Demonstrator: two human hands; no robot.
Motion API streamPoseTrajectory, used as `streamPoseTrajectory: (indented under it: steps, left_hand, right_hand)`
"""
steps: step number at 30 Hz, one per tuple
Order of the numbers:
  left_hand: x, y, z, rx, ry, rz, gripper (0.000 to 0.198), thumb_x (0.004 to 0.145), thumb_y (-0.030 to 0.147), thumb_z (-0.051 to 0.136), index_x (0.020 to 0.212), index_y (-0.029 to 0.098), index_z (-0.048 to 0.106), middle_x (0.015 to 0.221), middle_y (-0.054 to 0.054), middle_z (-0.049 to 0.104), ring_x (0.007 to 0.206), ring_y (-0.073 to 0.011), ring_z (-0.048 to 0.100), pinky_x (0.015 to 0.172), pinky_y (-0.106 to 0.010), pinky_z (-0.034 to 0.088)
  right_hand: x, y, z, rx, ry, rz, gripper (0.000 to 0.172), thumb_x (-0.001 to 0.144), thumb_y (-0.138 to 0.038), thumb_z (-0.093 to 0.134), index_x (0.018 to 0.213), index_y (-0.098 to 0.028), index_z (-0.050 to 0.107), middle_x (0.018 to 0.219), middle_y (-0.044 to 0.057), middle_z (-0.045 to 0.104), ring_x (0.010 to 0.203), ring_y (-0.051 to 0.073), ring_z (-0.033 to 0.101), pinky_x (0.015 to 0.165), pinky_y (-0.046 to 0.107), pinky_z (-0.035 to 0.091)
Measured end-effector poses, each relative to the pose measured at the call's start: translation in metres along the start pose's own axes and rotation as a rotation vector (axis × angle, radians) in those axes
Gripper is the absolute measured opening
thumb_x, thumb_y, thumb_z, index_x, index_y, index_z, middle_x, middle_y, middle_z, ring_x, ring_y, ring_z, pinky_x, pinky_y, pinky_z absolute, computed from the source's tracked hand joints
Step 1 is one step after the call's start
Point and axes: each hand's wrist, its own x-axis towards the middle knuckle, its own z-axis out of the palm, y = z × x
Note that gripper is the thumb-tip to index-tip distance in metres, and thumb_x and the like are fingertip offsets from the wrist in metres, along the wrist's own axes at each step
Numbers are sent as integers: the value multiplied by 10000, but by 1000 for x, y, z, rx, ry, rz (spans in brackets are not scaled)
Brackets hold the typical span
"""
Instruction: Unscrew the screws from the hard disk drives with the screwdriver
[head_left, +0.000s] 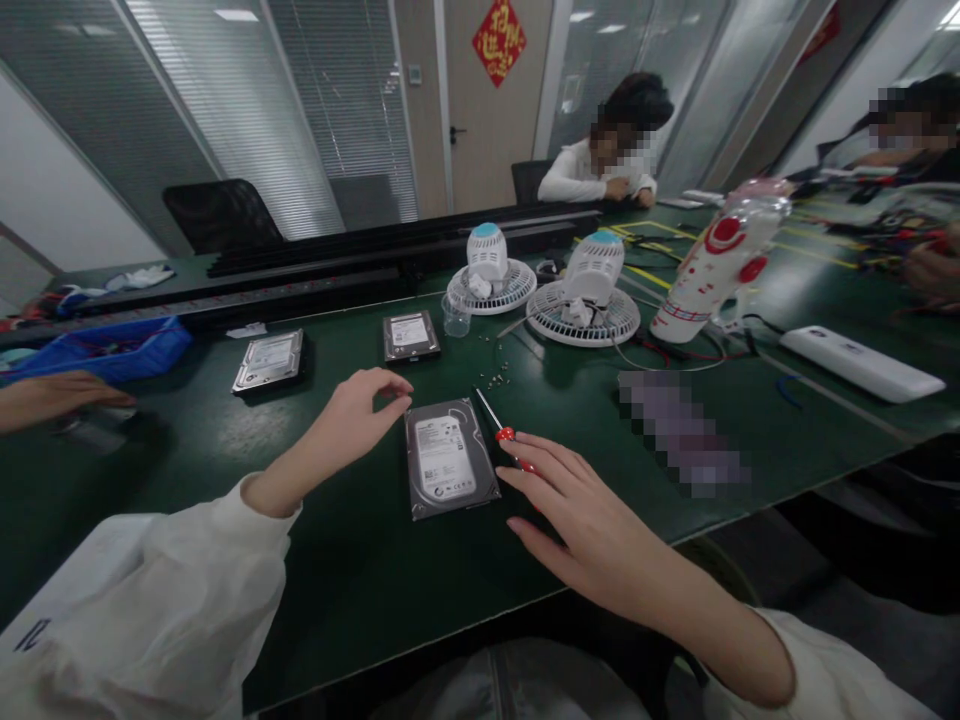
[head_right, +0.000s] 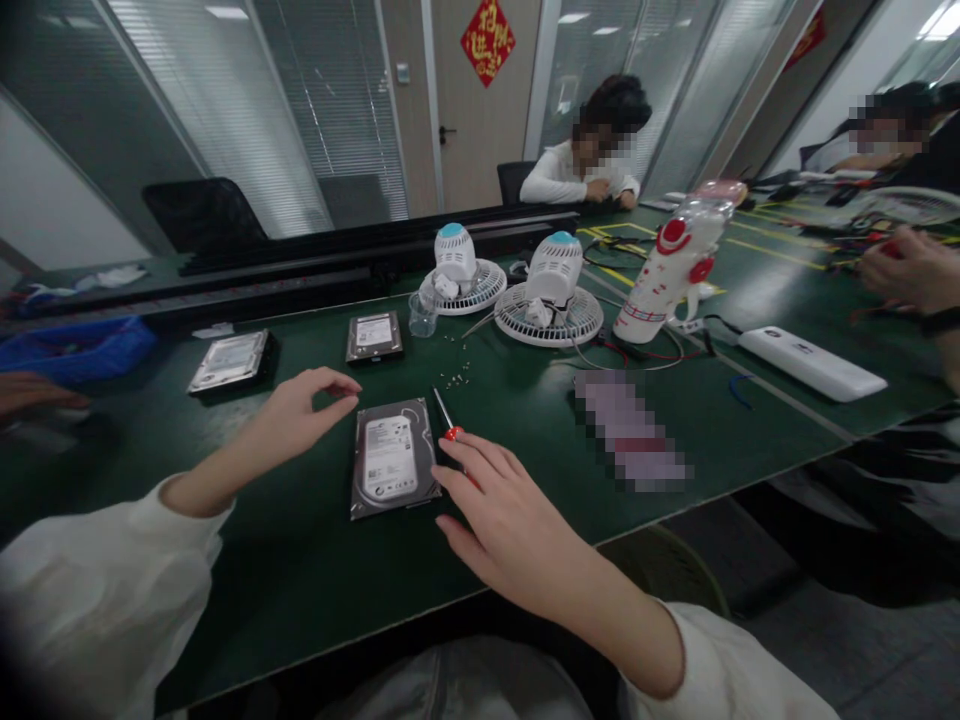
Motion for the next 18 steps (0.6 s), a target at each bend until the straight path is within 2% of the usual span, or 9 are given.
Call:
streamPoseTrajectory:
  steps: [2,4,6,8,10,13,16,18]
  left_hand:
    - [-15,4,4,-381,93,-263,401,956,362,705,1311,175,709,1415,-179,743,1291,-332,710,1109,-529,571]
    - [-34,13,9,-691,119,-495,424,972,344,693,1372,204,669,1572,-192,653,1447,-310,640,1193,-494,545]
    - [-55,26,14,-913,117,-643,379,1011,332,627,1372,222,664,1653,-184,591,1544,-282,569,1277,-482,489]
    - [-75,41,21,-1043,112,-751,376,1036,346,572,1385,236,660,1686,-159,569,1593,-274,522,1342,-517,416]
    - [-92,55,28,-1131,126,-789,397,1029,349,574,1405,254,660,1697,-126,568,1619,-266,491,1354,-507,406]
    - [-109,67,40,-1236,108,-725,489,985,345,687,1467,278,640,1683,-99,591,1636,-260,468,1349,-449,420]
    - [-115,65,52,-1267,138,-676,552,947,327,757,1484,287,638,1705,-87,568,1657,-265,433,1368,-433,380]
    - [-115,62,58,-1250,158,-614,562,921,315,791,1467,289,660,1671,-93,604,1662,-284,423,1367,-442,378]
  right_hand:
    - [2,-13,3,193,71,125,441,1053,-230,596,1489,-164,577,1626,207,583,1544,298,569,1234,544,572]
    - [7,-24,9,344,115,267,512,1060,-286,587,1553,-165,518,1683,211,525,1601,279,513,1291,530,517]
    - [15,-30,17,461,63,357,646,1046,-346,599,1631,-126,434,1739,238,449,1671,313,412,1348,584,424]
    - [25,-31,26,550,-6,408,762,1016,-372,623,1677,-91,367,1759,254,412,1692,342,366,1376,622,351]
    - [35,-29,34,583,-8,446,741,992,-347,630,1661,-120,408,1731,234,458,1666,347,409,1376,629,343]
    - [44,-21,42,558,21,493,617,967,-293,626,1567,-180,536,1662,208,539,1619,365,468,1355,657,359]
    - [44,-12,45,541,-29,509,607,941,-309,659,1532,-189,589,1628,192,572,1671,408,376,1374,689,286]
    - [42,-10,46,541,-67,511,663,942,-338,662,1580,-193,557,1666,180,543,1715,423,274,1384,691,253]
